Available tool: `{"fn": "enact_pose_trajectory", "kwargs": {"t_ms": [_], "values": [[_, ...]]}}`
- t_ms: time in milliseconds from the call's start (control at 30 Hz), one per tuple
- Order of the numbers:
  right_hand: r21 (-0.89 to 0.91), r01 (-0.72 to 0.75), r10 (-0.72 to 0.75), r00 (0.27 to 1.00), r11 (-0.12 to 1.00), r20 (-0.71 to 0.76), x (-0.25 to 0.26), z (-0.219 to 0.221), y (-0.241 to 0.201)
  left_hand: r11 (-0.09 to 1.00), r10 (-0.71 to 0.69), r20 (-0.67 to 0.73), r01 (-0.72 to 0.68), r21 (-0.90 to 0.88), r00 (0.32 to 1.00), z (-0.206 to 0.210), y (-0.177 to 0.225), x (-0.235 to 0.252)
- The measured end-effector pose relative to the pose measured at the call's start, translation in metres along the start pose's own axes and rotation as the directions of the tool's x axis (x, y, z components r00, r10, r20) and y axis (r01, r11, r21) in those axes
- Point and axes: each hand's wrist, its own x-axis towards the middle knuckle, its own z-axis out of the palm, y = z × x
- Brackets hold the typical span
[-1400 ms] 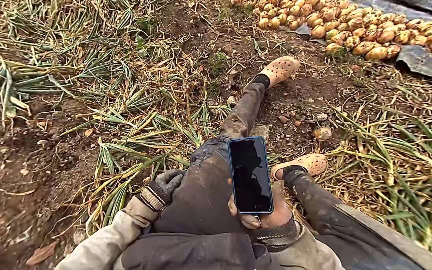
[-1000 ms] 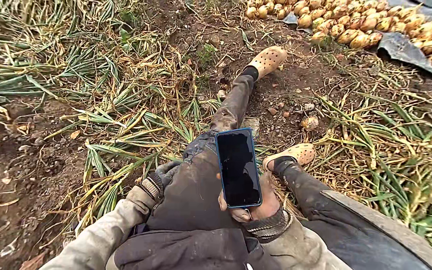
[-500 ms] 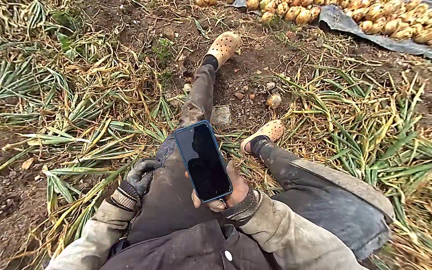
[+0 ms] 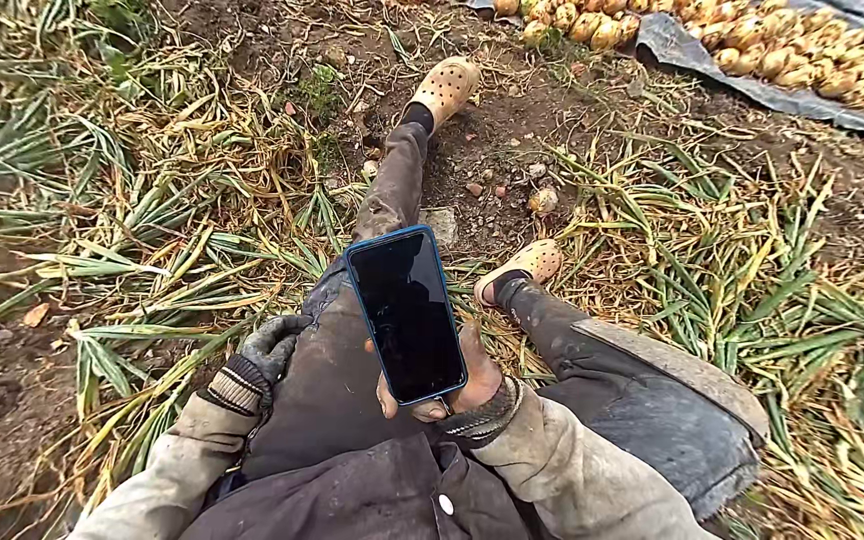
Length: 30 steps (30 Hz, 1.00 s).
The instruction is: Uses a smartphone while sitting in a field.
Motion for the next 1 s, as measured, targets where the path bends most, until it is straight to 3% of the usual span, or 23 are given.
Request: {"fn": "enact_pose_trajectory", "kwargs": {"t_ms": [300, 667, 900, 1000], "values": [[0.008, 0.018, -0.018, 1.0, 1.0, -0.013, 0.001, 0.002, 0.0, 0.995, 0.099, -0.02, -0.099, 0.004, 0.995, -0.001, -0.018, 0.005], [0.018, 0.005, -0.005, 1.0, 1.0, 0.0, 0.0, 0.0, -0.001, 0.994, 0.104, 0.05, -0.103, -0.031, 0.993, 0.0, -0.025, 0.009], [0.017, -0.009, 0.009, 1.0, 1.0, -0.005, -0.001, 0.001, -0.002, 0.995, 0.095, 0.028, -0.096, 0.028, 0.995, 0.0, -0.014, 0.005], [0.016, 0.006, -0.005, 1.0, 1.0, -0.003, -0.001, 0.0, -0.002, 0.987, 0.154, -0.052, -0.151, 0.044, 0.987, -0.002, 0.004, 0.005]]}}
